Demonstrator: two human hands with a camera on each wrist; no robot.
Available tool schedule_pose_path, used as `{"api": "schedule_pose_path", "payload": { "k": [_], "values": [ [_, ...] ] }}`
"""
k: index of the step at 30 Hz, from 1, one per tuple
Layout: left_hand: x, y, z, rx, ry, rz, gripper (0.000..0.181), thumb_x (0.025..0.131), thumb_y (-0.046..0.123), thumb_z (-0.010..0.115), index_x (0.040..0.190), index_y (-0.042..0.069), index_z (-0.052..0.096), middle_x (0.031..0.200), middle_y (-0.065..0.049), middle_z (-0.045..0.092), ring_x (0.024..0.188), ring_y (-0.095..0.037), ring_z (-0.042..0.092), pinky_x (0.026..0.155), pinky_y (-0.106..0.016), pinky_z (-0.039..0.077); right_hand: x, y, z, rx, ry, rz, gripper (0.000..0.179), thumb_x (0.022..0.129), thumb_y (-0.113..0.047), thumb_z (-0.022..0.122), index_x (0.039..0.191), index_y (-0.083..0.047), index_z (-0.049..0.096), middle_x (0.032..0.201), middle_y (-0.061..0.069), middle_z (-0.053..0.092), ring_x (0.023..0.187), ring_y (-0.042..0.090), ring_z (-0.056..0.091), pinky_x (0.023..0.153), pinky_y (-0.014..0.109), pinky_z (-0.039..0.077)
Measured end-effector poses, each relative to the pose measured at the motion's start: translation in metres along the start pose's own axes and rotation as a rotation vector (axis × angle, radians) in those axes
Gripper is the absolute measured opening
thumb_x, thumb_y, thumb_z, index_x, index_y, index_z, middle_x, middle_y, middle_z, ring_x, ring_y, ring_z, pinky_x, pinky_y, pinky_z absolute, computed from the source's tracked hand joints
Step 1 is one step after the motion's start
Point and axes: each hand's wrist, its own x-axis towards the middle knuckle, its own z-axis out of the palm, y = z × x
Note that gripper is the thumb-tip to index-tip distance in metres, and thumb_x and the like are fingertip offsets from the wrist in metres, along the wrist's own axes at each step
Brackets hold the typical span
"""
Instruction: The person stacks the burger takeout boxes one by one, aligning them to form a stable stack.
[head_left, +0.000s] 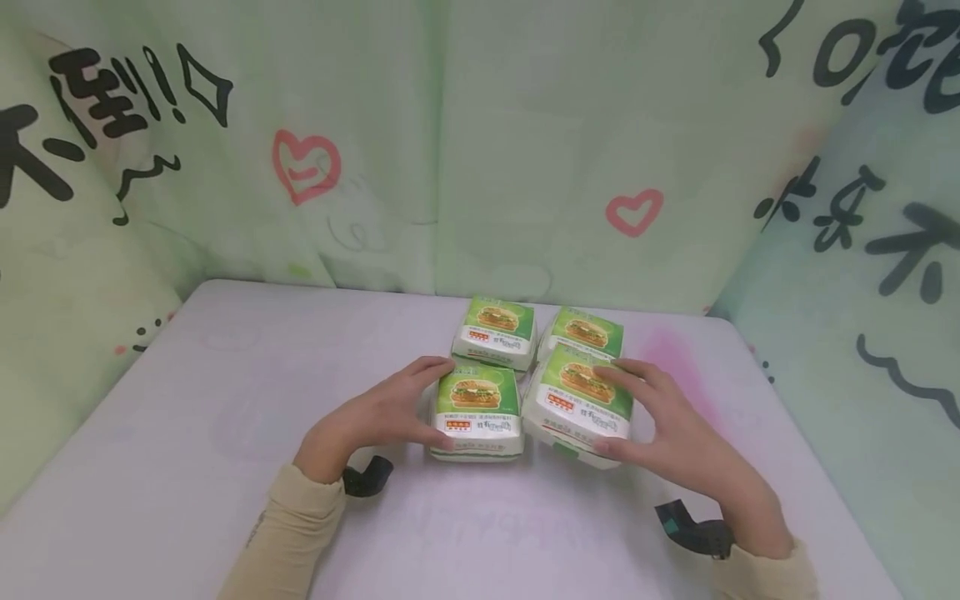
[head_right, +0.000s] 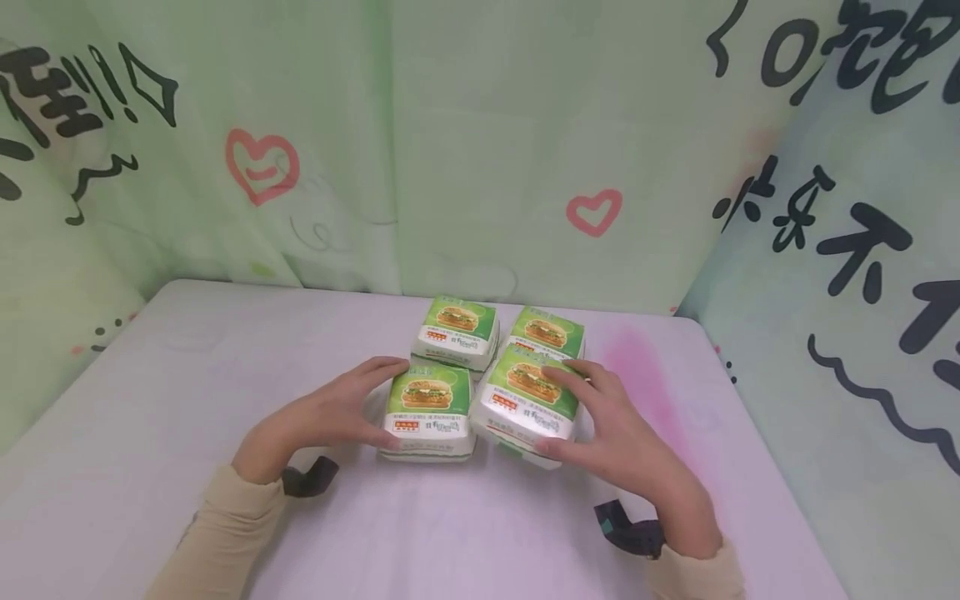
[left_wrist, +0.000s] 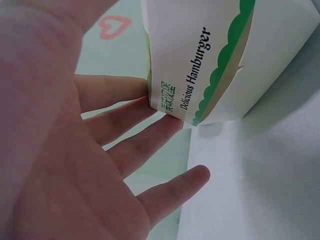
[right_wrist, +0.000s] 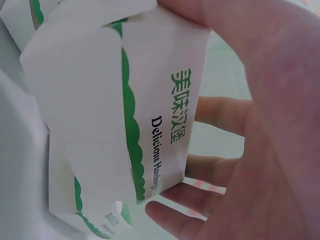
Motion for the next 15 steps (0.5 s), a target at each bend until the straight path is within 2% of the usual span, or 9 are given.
{"api": "schedule_pose_path", "payload": {
  "k": [8, 15],
  "values": [
    [0.002, 0.001, 0.003, -0.003, -0.005, -0.004, 0.108, 0.069, 0.042, 0.09, 0.155, 0.012, 0.032, 0.16, -0.004, 0.03, 0.146, -0.025, 0.034, 0.118, -0.045, 0.034, 0.007, -0.005, -0.001, 0.009, 0.011, -0.035, 0.081, 0.079, -0.049, 0.08, 0.148, -0.026, 0.045, 0.153, 0.009, 0.034, 0.136, 0.031, 0.034, 0.102, 0.06, 0.043],
    [0.001, 0.005, 0.005, -0.035, -0.022, 0.001, 0.107, 0.07, 0.039, 0.09, 0.155, 0.012, 0.031, 0.16, -0.003, 0.028, 0.147, -0.023, 0.032, 0.119, -0.045, 0.033, 0.017, -0.014, -0.005, 0.048, 0.035, -0.106, 0.08, 0.079, -0.043, 0.082, 0.148, -0.029, 0.044, 0.153, 0.006, 0.035, 0.139, 0.03, 0.033, 0.103, 0.058, 0.04]
  ]
}}
